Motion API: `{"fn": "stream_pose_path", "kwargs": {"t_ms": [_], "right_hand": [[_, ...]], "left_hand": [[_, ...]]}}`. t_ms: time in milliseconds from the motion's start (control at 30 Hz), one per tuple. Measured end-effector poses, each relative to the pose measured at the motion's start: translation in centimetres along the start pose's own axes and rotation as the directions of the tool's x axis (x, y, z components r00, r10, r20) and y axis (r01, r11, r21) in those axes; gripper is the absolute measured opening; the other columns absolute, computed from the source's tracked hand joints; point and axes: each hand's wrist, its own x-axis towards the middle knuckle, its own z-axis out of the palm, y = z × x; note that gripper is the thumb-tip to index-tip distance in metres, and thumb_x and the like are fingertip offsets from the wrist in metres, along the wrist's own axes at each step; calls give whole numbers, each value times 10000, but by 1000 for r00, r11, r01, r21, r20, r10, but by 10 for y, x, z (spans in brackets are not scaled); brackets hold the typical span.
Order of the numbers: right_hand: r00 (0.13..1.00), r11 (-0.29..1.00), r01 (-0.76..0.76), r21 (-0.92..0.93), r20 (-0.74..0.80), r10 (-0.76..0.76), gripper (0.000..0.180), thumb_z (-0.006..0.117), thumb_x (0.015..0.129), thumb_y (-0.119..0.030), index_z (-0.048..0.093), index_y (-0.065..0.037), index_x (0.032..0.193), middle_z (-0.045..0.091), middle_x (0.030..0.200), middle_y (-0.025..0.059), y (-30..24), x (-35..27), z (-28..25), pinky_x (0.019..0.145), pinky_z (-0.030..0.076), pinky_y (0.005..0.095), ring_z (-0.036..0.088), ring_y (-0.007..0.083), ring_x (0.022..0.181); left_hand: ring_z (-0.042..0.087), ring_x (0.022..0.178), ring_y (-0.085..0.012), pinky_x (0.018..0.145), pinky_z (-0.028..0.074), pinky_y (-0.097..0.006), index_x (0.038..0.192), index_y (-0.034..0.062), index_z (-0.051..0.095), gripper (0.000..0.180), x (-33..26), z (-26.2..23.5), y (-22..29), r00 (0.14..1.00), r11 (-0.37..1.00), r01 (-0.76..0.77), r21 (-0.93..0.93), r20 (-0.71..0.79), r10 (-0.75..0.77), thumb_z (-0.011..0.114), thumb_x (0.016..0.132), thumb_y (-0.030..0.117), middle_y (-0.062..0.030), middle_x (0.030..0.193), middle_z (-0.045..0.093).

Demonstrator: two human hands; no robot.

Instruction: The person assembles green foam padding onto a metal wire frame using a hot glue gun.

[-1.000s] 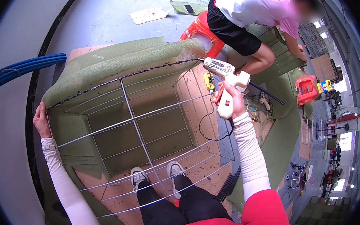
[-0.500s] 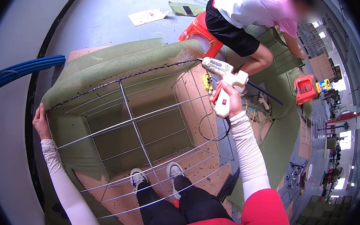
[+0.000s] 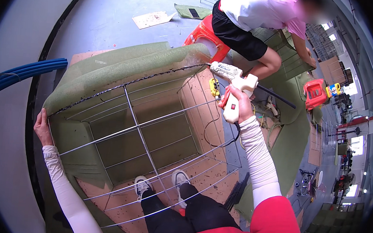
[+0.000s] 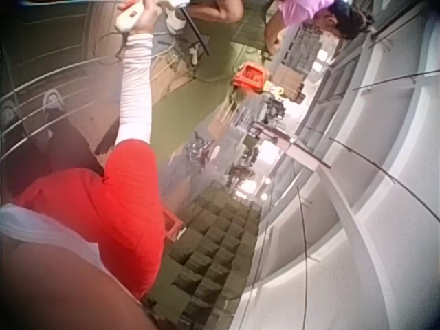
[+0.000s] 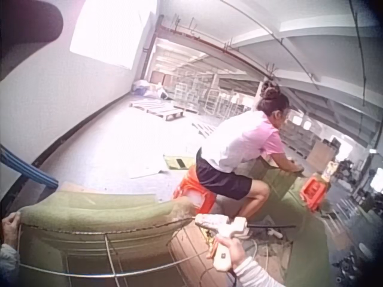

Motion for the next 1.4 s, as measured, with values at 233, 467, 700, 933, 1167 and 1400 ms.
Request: {"fn": "stream_pose_path", "kwargs": {"t_ms": [233,467,700,933,1167,1400], "right_hand": [[1000,999,-32,-4,0,32,258,501,891,-237,521,20,914,574,642,118,3,-5,3,544,521,345,601,242,534],[999,999,-37,17,35,36,255,500,894,-241,513,13,917,569,646,109,3,-2,3,538,517,339,603,234,543],[997,997,-68,39,43,67,237,498,896,-227,512,10,904,565,654,106,6,-6,16,548,518,339,601,230,555],[997,996,-49,73,69,44,219,490,897,-204,512,13,893,559,643,106,10,-6,13,559,520,347,598,230,561],[992,996,-83,44,94,79,216,491,894,-206,509,9,894,571,669,124,10,-14,38,563,527,360,592,230,564],[996,996,-73,54,48,70,237,481,903,-218,497,17,932,559,657,112,12,-12,14,562,522,354,594,235,563]], "left_hand": [[555,800,-67,711,444,-198,1034,-4,652,315,-3,4,4,1000,1000,-13,-13,-21,13,598,889,270,-20,923,647],[572,864,-78,762,445,-199,1078,-14,627,317,2,-2,-1,1000,999,17,28,-4,-17,596,891,241,-29,993,638],[570,844,-68,729,440,-186,1077,-10,628,313,0,-2,1,1000,1000,16,0,18,-16,592,894,242,-22,981,639],[569,836,-63,719,438,-184,1085,-10,623,318,2,-1,-2,1000,999,18,-26,19,-17,594,893,241,-17,982,639],[556,798,-61,702,442,-193,1030,-2,652,298,-3,2,3,1000,1000,-9,-13,-9,9,599,890,256,-13,920,645],[546,803,-59,713,435,-195,1034,-6,650,299,-3,5,6,1000,999,-20,-26,4,20,592,895,253,-13,922,641]]}}
